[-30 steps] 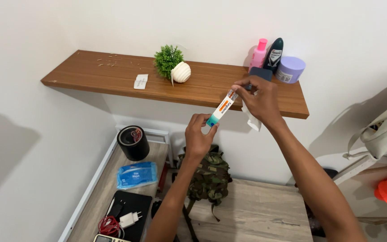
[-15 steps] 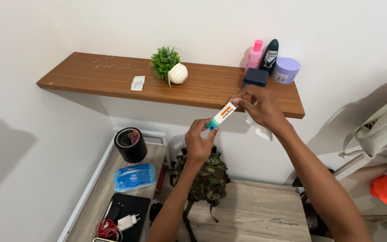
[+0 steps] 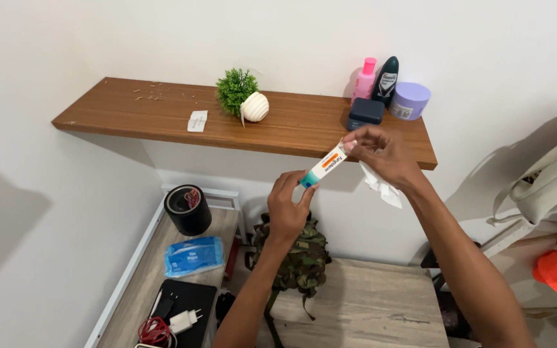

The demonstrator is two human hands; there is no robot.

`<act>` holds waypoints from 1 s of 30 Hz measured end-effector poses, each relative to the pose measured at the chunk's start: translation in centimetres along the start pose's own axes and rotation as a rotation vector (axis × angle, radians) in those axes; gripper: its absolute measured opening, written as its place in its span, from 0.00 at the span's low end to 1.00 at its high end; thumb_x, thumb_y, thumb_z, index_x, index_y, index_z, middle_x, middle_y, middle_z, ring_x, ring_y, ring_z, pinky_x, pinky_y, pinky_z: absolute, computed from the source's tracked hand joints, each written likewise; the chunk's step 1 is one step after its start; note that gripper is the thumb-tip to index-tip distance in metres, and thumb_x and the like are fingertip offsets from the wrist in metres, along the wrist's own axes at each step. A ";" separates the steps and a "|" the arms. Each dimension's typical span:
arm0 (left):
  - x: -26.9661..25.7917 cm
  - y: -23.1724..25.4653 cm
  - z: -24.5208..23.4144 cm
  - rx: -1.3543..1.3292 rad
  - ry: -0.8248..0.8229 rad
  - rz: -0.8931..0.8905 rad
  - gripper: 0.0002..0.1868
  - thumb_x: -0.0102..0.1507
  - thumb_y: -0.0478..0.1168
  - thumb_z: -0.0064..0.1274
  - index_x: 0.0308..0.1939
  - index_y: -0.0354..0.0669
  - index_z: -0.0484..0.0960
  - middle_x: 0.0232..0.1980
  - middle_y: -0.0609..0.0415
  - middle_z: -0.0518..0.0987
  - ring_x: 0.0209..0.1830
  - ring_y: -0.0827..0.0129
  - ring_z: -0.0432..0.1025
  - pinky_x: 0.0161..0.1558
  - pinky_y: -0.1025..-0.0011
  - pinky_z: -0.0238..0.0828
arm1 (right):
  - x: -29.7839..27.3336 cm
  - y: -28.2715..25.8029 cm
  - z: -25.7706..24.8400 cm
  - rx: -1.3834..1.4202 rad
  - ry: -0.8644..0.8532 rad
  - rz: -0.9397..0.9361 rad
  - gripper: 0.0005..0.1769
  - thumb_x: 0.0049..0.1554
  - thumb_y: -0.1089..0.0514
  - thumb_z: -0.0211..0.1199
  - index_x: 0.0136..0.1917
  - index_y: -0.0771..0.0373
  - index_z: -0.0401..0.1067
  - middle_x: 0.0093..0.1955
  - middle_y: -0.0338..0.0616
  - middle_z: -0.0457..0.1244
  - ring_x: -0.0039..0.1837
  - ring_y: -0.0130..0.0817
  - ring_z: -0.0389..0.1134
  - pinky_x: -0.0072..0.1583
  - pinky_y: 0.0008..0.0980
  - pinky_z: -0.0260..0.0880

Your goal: The person wipes a wall-mounted wooden shelf with a tissue, moving items like a remote, plant, and bottles aside to clean underneath, then returns them. The person also wipes a lower shelf and a table surface.

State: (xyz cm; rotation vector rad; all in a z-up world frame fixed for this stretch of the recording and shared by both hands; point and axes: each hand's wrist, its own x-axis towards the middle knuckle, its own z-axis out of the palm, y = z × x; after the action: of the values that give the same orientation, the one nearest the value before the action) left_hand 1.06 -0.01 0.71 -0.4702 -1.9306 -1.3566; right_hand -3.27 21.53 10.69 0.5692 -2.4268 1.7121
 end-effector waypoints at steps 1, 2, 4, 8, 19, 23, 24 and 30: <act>-0.2 0.0 0.0 0.006 0.002 0.005 0.17 0.60 0.34 0.65 0.51 0.35 0.82 0.50 0.45 0.82 0.49 0.55 0.78 0.49 0.62 0.76 | 0.0 -0.1 -0.1 0.024 -0.018 -0.005 0.15 0.59 0.54 0.67 0.56 0.62 0.74 0.48 0.43 0.73 0.51 0.25 0.73 0.53 0.30 0.74; -0.3 -0.1 0.1 0.012 0.001 0.010 0.17 0.60 0.35 0.65 0.51 0.35 0.82 0.50 0.45 0.82 0.49 0.55 0.78 0.49 0.61 0.76 | 0.0 -0.3 -0.1 0.049 -0.034 -0.008 0.18 0.58 0.54 0.68 0.59 0.61 0.72 0.46 0.44 0.73 0.50 0.25 0.72 0.51 0.30 0.73; -0.6 -0.3 0.3 0.044 0.009 0.034 0.16 0.60 0.34 0.65 0.51 0.34 0.82 0.50 0.45 0.82 0.49 0.54 0.77 0.49 0.60 0.75 | -0.2 -0.6 0.1 -0.127 -0.008 0.091 0.15 0.56 0.54 0.69 0.54 0.63 0.77 0.45 0.42 0.73 0.47 0.25 0.72 0.49 0.29 0.72; -1.1 -0.6 0.3 0.045 -0.029 0.046 0.16 0.62 0.35 0.64 0.53 0.36 0.81 0.51 0.44 0.81 0.51 0.53 0.77 0.52 0.60 0.75 | -0.8 -0.6 0.8 -0.203 0.034 0.134 0.15 0.56 0.53 0.70 0.53 0.64 0.79 0.43 0.41 0.72 0.43 0.24 0.70 0.45 0.26 0.70; -0.3 2.0 0.2 -0.108 -0.271 0.006 0.27 0.66 0.37 0.59 0.69 0.42 0.70 0.50 0.42 0.79 0.46 0.55 0.78 0.47 0.61 0.75 | -1.9 -0.1 2.8 -0.200 -0.002 0.229 0.17 0.54 0.51 0.73 0.49 0.65 0.79 0.36 0.44 0.71 0.37 0.24 0.67 0.40 0.27 0.65; -0.1 2.5 -0.1 -0.166 -0.253 0.033 0.25 0.67 0.37 0.58 0.67 0.42 0.70 0.51 0.43 0.79 0.46 0.57 0.78 0.45 0.61 0.75 | -2.7 -0.4 3.0 -0.128 0.026 0.060 0.14 0.60 0.51 0.65 0.52 0.61 0.83 0.41 0.37 0.74 0.42 0.20 0.69 0.46 0.24 0.70; -0.1 2.5 -0.2 -0.154 -0.257 0.018 0.24 0.67 0.36 0.58 0.67 0.42 0.71 0.50 0.43 0.79 0.45 0.57 0.78 0.45 0.61 0.75 | -2.8 -0.6 3.0 -0.173 0.024 0.042 0.13 0.59 0.52 0.66 0.51 0.60 0.83 0.41 0.37 0.74 0.40 0.22 0.68 0.44 0.24 0.69; -0.7 2.2 0.4 -0.168 -0.176 0.066 0.26 0.66 0.33 0.59 0.68 0.41 0.70 0.53 0.40 0.81 0.49 0.55 0.81 0.46 0.62 0.78 | -3.8 -2.6 3.2 -0.315 0.066 -0.018 0.10 0.55 0.53 0.70 0.48 0.59 0.84 0.39 0.37 0.74 0.35 0.25 0.60 0.39 0.27 0.63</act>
State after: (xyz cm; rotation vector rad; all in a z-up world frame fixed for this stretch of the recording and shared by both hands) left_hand 2.82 1.29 1.62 -0.7502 -1.9291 -1.4833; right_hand 1.53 18.70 10.68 0.4818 -2.5609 1.2810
